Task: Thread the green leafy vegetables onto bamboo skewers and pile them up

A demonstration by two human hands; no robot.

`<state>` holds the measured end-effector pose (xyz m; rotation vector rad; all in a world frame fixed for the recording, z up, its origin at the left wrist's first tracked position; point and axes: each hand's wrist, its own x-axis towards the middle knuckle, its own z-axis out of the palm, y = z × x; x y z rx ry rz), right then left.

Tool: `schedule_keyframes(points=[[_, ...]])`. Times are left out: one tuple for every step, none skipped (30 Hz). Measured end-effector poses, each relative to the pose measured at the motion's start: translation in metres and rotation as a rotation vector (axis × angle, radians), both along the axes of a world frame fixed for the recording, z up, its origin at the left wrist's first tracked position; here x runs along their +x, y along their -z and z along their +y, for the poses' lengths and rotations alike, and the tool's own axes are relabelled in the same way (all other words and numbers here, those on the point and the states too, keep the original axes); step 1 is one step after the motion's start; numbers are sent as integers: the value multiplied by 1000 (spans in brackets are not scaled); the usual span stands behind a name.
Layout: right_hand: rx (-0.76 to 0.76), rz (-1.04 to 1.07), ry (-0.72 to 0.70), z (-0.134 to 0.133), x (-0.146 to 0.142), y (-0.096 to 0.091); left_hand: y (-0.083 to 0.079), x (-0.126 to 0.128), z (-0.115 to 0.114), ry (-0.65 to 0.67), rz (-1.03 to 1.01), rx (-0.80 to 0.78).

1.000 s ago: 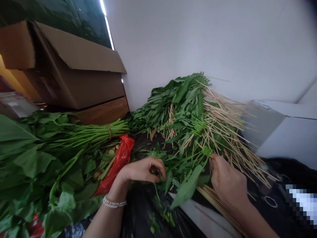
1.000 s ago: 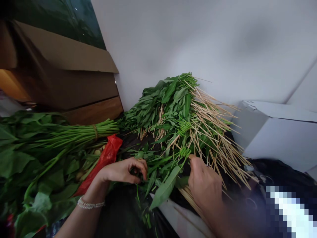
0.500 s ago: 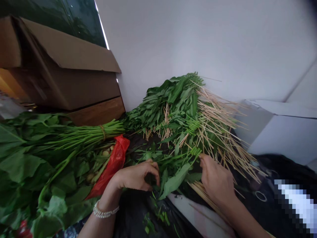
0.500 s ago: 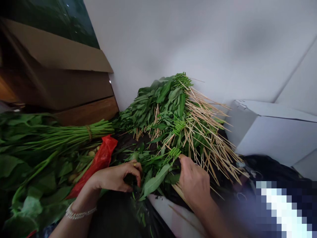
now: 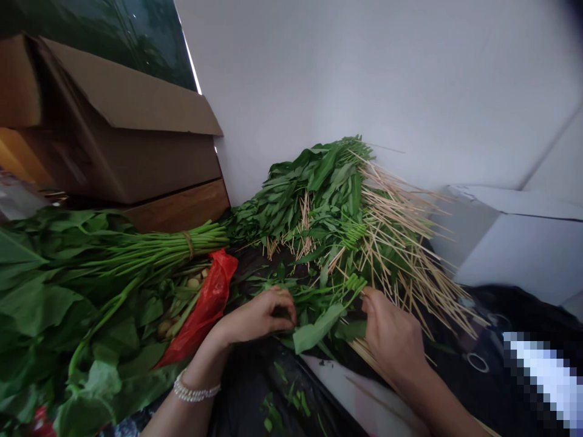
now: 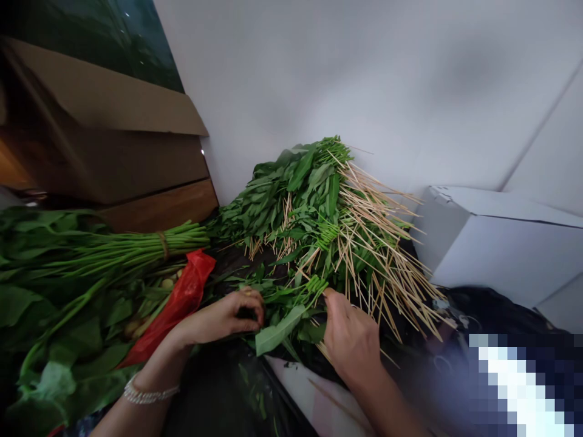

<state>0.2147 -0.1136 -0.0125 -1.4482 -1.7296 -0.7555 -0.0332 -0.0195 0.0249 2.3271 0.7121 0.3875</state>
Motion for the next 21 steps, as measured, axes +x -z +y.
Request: schedule_keyframes(points=[[3, 4, -19, 0, 0, 0, 0, 3, 0, -86, -104, 3], [6, 6, -41, -1, -1, -1, 2, 6, 0, -191, -209, 14], [7, 2, -66, -1, -1, -1, 3, 8, 0, -301, -307, 29], [10, -4, -93, -2, -2, -1, 5, 11, 1, -402, -391, 48], [13, -12, -118, -2, -3, -1, 8, 13, 1, -482, -456, 70], [9, -21, -141, -3, -4, 0, 10, 14, 2, -537, -503, 91], [-3, -28, -158, -3, -6, 1, 12, 16, 2, -568, -530, 106], [-27, -36, -171, -3, -8, 3, 14, 17, 2, -579, -542, 110], [-58, -45, -179, -2, -10, 4, 15, 18, 2, -576, -545, 99], [-90, -54, -183, -2, -12, 6, 16, 20, 1, -566, -547, 72], [-120, -63, -187, -1, -14, 7, 17, 21, 0, -555, -551, 27], [-144, -68, -195, -1, -15, 8, 18, 23, -2, -545, -560, -30], [-157, -66, -207, -1, -16, 9, 18, 25, -3, -541, -578, -91], [-155, -56, -220, -1, -17, 9, 19, 27, -4, -542, -606, -149], [-138, -36, -234, -1, -17, 9, 20, 28, -5, -549, -641, -197], [-107, -11, -247, -2, -17, 8, 21, 29, -5, -565, -682, -233], [-67, 15, -262, -3, -17, 7, 23, 30, -5, -590, -726, -257], [-28, 36, -278, -4, -17, 6, 24, 30, -4, -618, -769, -271], [5, 50, -300, -6, -17, 5, 25, 30, -3, -648, -804, -279], [23, 58, -328, -7, -17, 3, 26, 29, -2, -677, -836, -283], [28, 57, -359, -8, -17, 3, 27, 28, 0, -704, -865, -287]])
